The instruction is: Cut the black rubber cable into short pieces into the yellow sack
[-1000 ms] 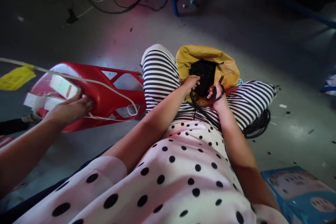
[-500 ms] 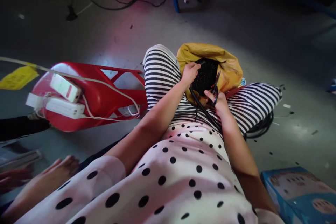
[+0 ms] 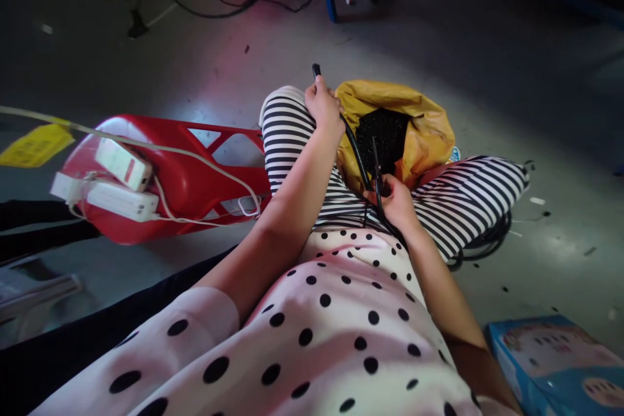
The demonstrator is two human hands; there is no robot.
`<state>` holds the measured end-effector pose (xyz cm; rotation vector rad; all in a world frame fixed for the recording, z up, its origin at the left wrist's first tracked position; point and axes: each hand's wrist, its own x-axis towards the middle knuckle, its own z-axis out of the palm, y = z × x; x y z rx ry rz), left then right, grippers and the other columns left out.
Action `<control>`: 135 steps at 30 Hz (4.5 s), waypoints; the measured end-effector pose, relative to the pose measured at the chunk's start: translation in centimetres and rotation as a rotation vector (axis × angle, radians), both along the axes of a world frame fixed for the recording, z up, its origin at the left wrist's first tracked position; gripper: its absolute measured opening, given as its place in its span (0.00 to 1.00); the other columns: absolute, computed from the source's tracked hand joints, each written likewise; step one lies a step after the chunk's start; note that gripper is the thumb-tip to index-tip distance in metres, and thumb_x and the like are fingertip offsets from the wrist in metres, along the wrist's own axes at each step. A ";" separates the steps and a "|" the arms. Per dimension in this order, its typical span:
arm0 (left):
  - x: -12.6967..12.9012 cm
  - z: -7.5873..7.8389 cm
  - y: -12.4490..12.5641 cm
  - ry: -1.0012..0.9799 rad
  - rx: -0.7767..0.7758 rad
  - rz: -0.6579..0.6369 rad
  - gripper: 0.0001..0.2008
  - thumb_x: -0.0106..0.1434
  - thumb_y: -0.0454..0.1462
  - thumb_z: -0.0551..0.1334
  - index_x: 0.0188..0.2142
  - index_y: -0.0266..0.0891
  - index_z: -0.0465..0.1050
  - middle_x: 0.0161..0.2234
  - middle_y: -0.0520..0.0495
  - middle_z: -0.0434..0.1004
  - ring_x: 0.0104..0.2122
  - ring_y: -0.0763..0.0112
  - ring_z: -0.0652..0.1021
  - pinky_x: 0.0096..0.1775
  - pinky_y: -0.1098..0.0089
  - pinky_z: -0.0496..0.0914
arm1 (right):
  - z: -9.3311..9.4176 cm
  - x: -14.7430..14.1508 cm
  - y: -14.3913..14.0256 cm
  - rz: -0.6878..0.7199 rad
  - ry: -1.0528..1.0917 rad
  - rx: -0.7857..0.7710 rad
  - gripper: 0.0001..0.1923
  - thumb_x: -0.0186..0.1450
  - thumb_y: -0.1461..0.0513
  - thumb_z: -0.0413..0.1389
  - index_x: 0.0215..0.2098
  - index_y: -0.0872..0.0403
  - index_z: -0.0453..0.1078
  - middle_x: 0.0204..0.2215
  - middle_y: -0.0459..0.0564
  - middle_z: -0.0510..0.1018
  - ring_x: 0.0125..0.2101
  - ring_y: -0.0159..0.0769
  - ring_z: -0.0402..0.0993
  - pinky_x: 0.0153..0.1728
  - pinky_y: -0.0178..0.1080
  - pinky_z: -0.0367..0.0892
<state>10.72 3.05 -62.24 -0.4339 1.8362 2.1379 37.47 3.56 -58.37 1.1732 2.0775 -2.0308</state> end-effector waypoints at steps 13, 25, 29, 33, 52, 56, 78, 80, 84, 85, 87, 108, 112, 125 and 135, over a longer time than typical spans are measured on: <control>4.1 0.4 -3.9 0.159 -0.137 -0.791 0.16 0.74 0.51 0.65 0.46 0.42 0.76 0.24 0.55 0.63 0.21 0.77 0.68 0.24 0.76 0.63 | -2.2 0.1 1.3 -0.070 -0.065 0.010 0.32 0.46 0.41 0.76 0.34 0.53 0.74 0.29 0.48 0.78 0.32 0.40 0.74 0.37 0.41 0.71; 3.7 -1.1 -6.7 0.487 -0.319 -1.087 0.06 0.72 0.35 0.61 0.44 0.38 0.77 0.36 0.48 0.81 0.35 0.71 0.78 0.42 0.71 0.72 | -3.3 0.1 1.9 -0.344 0.003 -0.101 0.34 0.42 0.42 0.78 0.35 0.52 0.73 0.29 0.45 0.78 0.32 0.36 0.73 0.36 0.38 0.69; 4.8 -0.9 -6.8 0.612 -0.397 -1.060 0.09 0.73 0.38 0.61 0.47 0.40 0.79 0.44 0.45 0.85 0.45 0.64 0.81 0.51 0.66 0.73 | -3.2 -0.6 2.1 -0.358 -0.021 -0.128 0.35 0.42 0.40 0.76 0.35 0.52 0.73 0.28 0.43 0.75 0.31 0.35 0.70 0.34 0.38 0.67; 5.6 -0.1 -6.6 0.642 -0.433 -1.091 0.11 0.73 0.38 0.60 0.49 0.42 0.80 0.48 0.44 0.85 0.48 0.61 0.82 0.54 0.64 0.73 | -3.7 -0.9 2.1 -0.242 -0.070 -0.067 0.36 0.47 0.33 0.71 0.33 0.52 0.71 0.27 0.44 0.72 0.29 0.35 0.67 0.32 0.39 0.63; 6.4 -0.6 -5.9 0.705 -0.581 -1.128 0.15 0.76 0.39 0.59 0.56 0.40 0.81 0.56 0.39 0.84 0.56 0.55 0.82 0.61 0.58 0.73 | -3.9 -1.1 1.3 -0.110 -0.084 0.125 0.41 0.52 0.23 0.60 0.29 0.51 0.66 0.25 0.47 0.71 0.31 0.38 0.67 0.32 0.39 0.62; 6.5 -1.0 -5.7 0.727 -0.601 -1.124 0.15 0.75 0.38 0.59 0.55 0.38 0.81 0.56 0.37 0.84 0.56 0.55 0.81 0.61 0.58 0.73 | -4.6 -0.9 1.4 -0.067 -0.099 0.133 0.38 0.55 0.26 0.61 0.31 0.51 0.68 0.27 0.46 0.74 0.31 0.38 0.69 0.34 0.39 0.61; 7.0 -1.0 -5.7 0.700 -0.618 -1.139 0.12 0.75 0.39 0.60 0.52 0.41 0.81 0.52 0.40 0.85 0.51 0.56 0.82 0.55 0.61 0.74 | -4.9 -0.9 1.2 -0.014 -0.150 0.176 0.36 0.57 0.27 0.61 0.30 0.50 0.68 0.24 0.44 0.70 0.28 0.36 0.64 0.31 0.39 0.58; 7.0 -1.0 -5.7 0.698 -0.614 -1.142 0.12 0.74 0.40 0.60 0.51 0.42 0.81 0.51 0.40 0.85 0.51 0.56 0.82 0.55 0.60 0.74 | -4.9 -0.9 1.2 -0.009 -0.155 0.172 0.36 0.57 0.27 0.61 0.30 0.50 0.68 0.24 0.44 0.70 0.27 0.37 0.65 0.31 0.39 0.58; 7.0 -1.2 -5.8 0.694 -0.604 -1.138 0.12 0.74 0.40 0.60 0.51 0.42 0.81 0.51 0.40 0.86 0.51 0.56 0.82 0.55 0.60 0.74 | -5.0 -0.9 1.2 -0.005 -0.163 0.178 0.37 0.56 0.27 0.61 0.29 0.50 0.66 0.24 0.44 0.69 0.26 0.36 0.64 0.30 0.40 0.57; 7.0 -1.3 -5.8 0.691 -0.610 -1.137 0.12 0.74 0.40 0.60 0.51 0.42 0.81 0.51 0.41 0.86 0.50 0.56 0.82 0.55 0.60 0.74 | -5.0 -0.9 1.1 -0.004 -0.165 0.181 0.37 0.56 0.26 0.60 0.29 0.50 0.66 0.24 0.45 0.69 0.26 0.36 0.63 0.30 0.40 0.56; 7.1 -1.3 -5.8 0.693 -0.626 -1.138 0.13 0.75 0.40 0.60 0.52 0.42 0.81 0.52 0.41 0.86 0.50 0.56 0.82 0.54 0.60 0.74 | -5.0 -0.9 1.2 -0.004 -0.169 0.184 0.38 0.56 0.26 0.60 0.29 0.50 0.67 0.24 0.45 0.70 0.27 0.36 0.64 0.30 0.40 0.56; 7.4 -1.5 -5.4 0.717 -0.682 -1.260 0.17 0.76 0.34 0.58 0.58 0.31 0.79 0.57 0.35 0.84 0.58 0.55 0.81 0.61 0.61 0.72 | -4.6 -1.2 1.5 0.063 -0.246 0.224 0.41 0.60 0.23 0.50 0.27 0.51 0.65 0.23 0.46 0.69 0.27 0.37 0.66 0.29 0.39 0.54; 7.7 -1.7 -5.3 0.682 -0.726 -1.311 0.18 0.75 0.34 0.58 0.59 0.34 0.79 0.58 0.36 0.83 0.58 0.54 0.80 0.61 0.59 0.72 | -4.7 -1.6 1.6 0.078 -0.282 0.220 0.43 0.62 0.22 0.46 0.27 0.51 0.66 0.23 0.48 0.71 0.27 0.38 0.68 0.29 0.39 0.56; 7.9 -1.4 -5.4 0.599 -0.797 -1.354 0.17 0.76 0.36 0.57 0.57 0.37 0.81 0.55 0.37 0.84 0.56 0.53 0.80 0.57 0.62 0.72 | -3.8 -3.8 3.6 0.271 -0.311 0.102 0.45 0.66 0.25 0.49 0.35 0.57 0.79 0.26 0.61 0.78 0.46 0.62 0.82 0.42 0.46 0.75; 8.0 -2.4 -5.7 0.614 -0.865 -1.428 0.18 0.75 0.35 0.56 0.58 0.40 0.80 0.57 0.39 0.83 0.56 0.53 0.81 0.54 0.62 0.72 | -7.6 -5.0 3.4 0.155 -0.423 0.006 0.47 0.67 0.25 0.46 0.39 0.58 0.81 0.28 0.57 0.80 0.35 0.50 0.82 0.36 0.43 0.75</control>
